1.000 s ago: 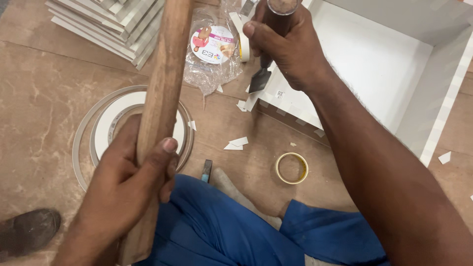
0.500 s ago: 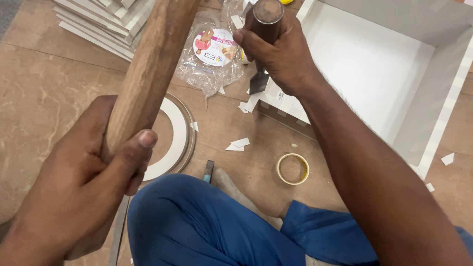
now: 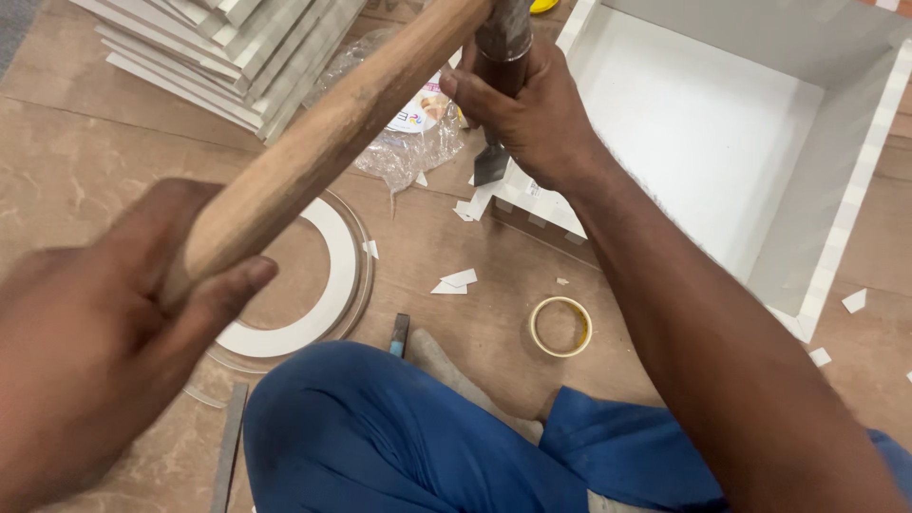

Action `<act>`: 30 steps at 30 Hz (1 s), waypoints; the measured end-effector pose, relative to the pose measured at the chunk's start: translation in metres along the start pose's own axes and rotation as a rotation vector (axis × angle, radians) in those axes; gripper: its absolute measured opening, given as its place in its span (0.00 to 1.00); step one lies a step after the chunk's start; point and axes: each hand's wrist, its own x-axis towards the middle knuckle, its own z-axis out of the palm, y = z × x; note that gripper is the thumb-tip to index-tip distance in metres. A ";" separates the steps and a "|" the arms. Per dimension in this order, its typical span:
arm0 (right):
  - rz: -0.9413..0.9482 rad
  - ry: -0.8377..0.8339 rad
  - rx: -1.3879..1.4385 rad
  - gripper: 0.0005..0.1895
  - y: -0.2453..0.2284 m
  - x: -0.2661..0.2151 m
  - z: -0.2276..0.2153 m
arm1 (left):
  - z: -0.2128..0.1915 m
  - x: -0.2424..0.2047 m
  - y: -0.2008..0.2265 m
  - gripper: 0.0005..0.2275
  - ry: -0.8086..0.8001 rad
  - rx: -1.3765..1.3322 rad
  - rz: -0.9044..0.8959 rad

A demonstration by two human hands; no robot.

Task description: The person sits on the floor and uses a hammer and chisel to work on the edges of a white drawer. They then apply masking tape to the drawer's edges and corners, pressing it down firmly. Finally, they lift the drawer and place it on top of another drawer unit.

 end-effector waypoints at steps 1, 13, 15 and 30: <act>0.000 0.000 0.008 0.12 -0.001 0.000 0.000 | -0.001 -0.001 -0.002 0.19 0.024 -0.040 0.014; -0.009 -0.015 -0.023 0.12 -0.002 0.000 0.000 | -0.015 0.006 0.004 0.18 0.005 0.046 0.008; -0.002 -0.025 0.033 0.11 -0.001 -0.001 0.001 | -0.014 0.003 0.000 0.18 0.082 -0.050 0.061; -0.050 0.024 0.027 0.07 0.000 0.003 -0.005 | 0.081 0.049 -0.011 0.17 0.067 -0.863 0.010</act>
